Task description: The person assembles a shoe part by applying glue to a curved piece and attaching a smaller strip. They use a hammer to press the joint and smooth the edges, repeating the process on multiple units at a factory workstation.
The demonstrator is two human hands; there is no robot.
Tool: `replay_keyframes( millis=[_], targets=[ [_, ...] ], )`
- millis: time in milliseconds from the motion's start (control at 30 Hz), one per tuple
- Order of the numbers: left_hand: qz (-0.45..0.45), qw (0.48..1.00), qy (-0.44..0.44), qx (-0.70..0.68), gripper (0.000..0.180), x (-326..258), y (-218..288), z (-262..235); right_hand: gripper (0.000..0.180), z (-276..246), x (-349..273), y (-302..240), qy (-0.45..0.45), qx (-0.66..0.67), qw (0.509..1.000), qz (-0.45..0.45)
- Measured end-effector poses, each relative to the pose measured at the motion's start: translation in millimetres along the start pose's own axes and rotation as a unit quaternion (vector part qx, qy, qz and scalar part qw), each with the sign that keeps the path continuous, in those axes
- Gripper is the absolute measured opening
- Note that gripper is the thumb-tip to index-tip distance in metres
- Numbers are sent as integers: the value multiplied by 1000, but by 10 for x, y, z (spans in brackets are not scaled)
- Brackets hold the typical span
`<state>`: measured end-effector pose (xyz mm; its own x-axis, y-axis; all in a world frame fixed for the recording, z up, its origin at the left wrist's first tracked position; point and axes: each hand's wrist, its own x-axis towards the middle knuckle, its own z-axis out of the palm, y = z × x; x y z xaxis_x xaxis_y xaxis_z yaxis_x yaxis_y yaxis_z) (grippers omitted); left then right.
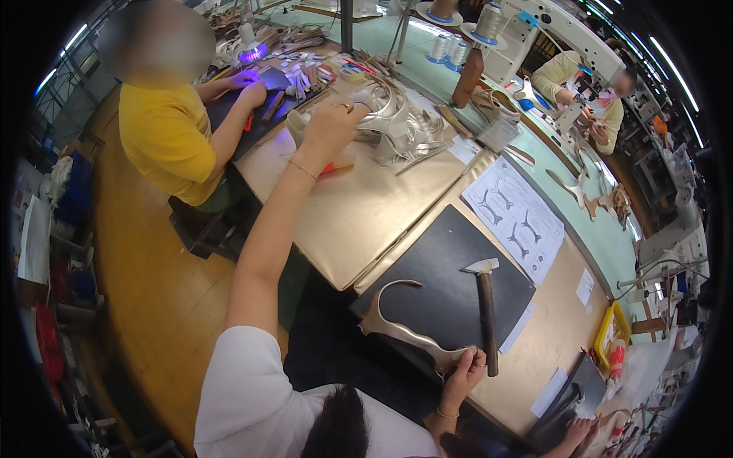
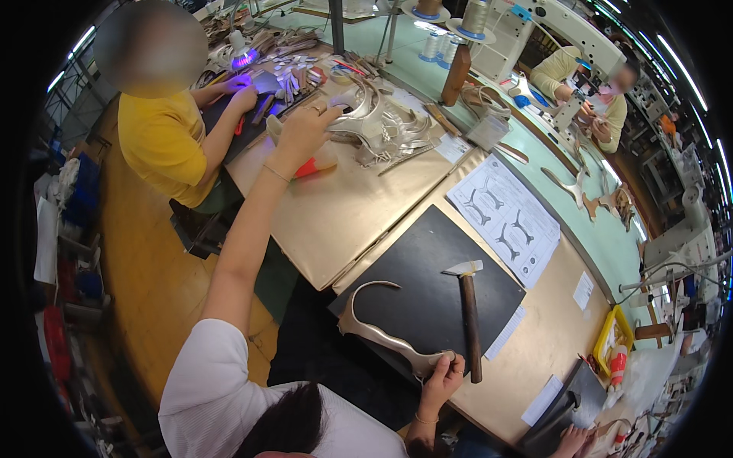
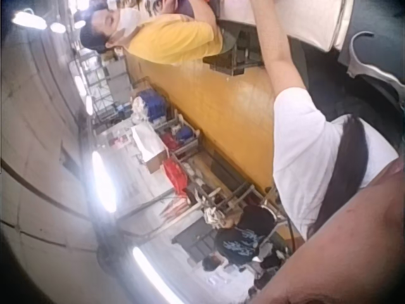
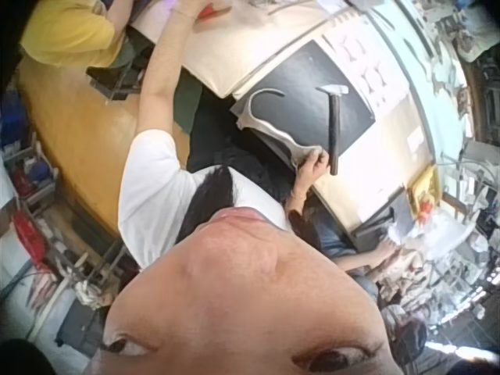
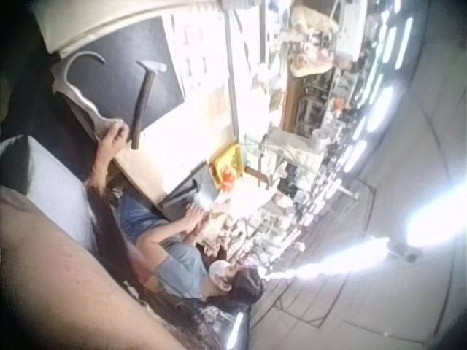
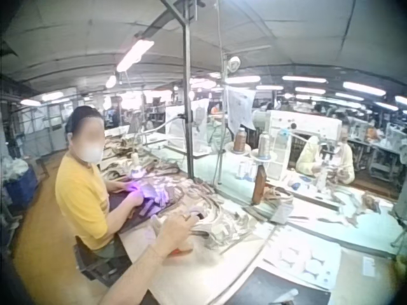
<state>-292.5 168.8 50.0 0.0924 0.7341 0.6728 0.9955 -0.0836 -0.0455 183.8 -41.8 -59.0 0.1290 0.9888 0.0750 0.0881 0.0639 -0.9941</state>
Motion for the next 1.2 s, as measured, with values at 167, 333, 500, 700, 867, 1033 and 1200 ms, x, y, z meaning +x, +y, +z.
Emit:
replay_keyframes(
  millis=[167, 333, 500, 700, 867, 1033, 1200],
  targets=[
    [-7, 1000, 13, -2, 46, -70, -4, -31, 20, 2, -3, -29, -5, -2, 1000, 0],
    [-16, 1000, 4, -11, 46, -48, -33, -89, 21, -22, -3, -28, -6, 11, 1000, 15],
    [-22, 1000, 3, -15, 46, -65, -55, -138, 21, -23, -5, -29, -10, 10, 1000, 18],
    [-65, 996, -27, 47, 43, -251, -82, -90, 21, -13, -5, -50, -8, 9, 1000, 19],
    [-88, 992, -59, 63, 41, -510, -135, 45, 20, -3, -4, -65, -11, 4, 1000, 8],
    [-85, 991, -43, 92, 48, -700, -235, 116, 19, 14, 0, -74, -9, -6, 1000, 6],
    [-110, 990, 6, 83, 52, -757, -297, 118, 19, 11, -1, -55, -13, -4, 1000, 3]
  ],
)
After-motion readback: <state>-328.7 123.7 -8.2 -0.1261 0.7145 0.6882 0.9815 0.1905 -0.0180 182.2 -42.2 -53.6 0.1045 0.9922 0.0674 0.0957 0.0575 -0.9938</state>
